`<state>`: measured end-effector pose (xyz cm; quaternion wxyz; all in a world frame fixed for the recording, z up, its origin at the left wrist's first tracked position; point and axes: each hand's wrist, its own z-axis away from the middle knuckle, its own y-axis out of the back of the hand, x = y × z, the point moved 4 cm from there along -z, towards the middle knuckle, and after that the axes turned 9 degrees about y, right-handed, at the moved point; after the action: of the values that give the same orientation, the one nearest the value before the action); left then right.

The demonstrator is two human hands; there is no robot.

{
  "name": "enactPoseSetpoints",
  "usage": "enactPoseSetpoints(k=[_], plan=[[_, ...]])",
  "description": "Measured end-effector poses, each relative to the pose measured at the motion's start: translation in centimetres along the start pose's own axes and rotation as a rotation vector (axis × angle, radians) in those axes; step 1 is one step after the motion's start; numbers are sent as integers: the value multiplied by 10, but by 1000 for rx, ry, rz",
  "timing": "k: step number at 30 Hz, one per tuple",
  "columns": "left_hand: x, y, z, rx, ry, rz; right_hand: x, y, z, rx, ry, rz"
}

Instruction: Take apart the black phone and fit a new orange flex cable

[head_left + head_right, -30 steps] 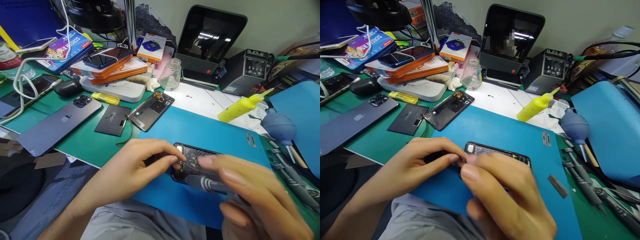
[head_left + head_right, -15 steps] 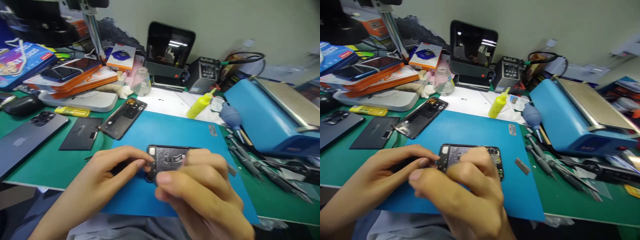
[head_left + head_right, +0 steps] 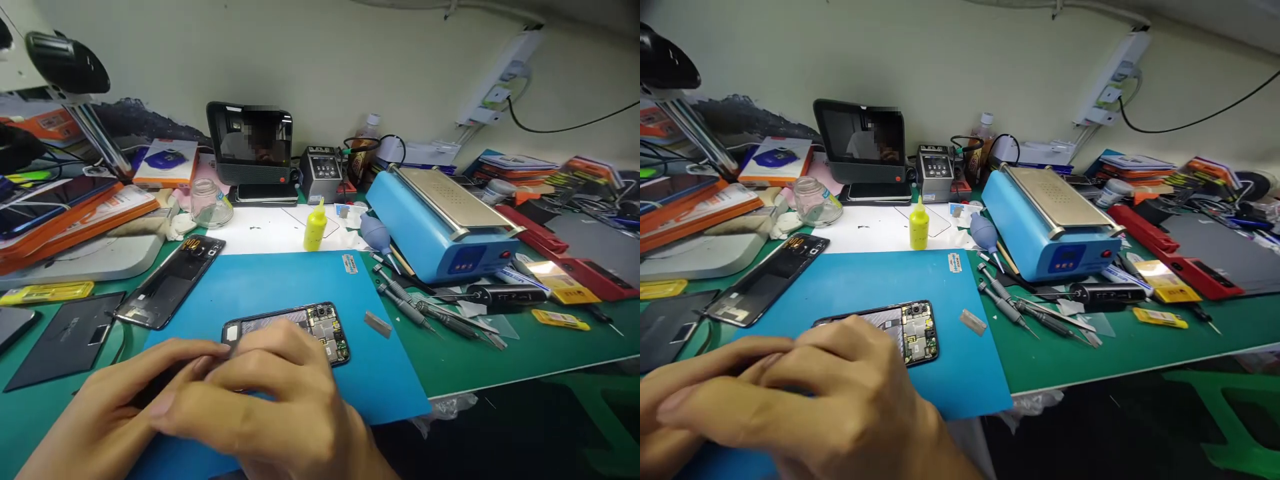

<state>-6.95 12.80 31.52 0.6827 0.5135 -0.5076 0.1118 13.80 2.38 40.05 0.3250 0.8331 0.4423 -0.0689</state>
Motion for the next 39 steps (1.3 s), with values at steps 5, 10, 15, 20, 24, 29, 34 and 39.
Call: enactPoseSetpoints(k=[5,10,15,20,24,29,34,39], plan=[[5,5,8,-7,1,-96,2,1,3,24,57,23],[16,6,1,75,-125,-257,6,-7,6,32,111,7],[43,-10,-10,-2,-249,-471,5,4,5,264,37,-108],[65,-14,-16,-23,-221,-542,34,76,42,603,-572,49],[71,-6,-14,-21,-196,-535,74,109,82,128,-830,136],[61,1,1,59,-138,-547,96,127,106,142,-916,256],[49,14,1,126,-133,-595,92,125,77,71,-770,765],[38,50,-34,325,13,-700,96,97,65,-128,-189,881]])
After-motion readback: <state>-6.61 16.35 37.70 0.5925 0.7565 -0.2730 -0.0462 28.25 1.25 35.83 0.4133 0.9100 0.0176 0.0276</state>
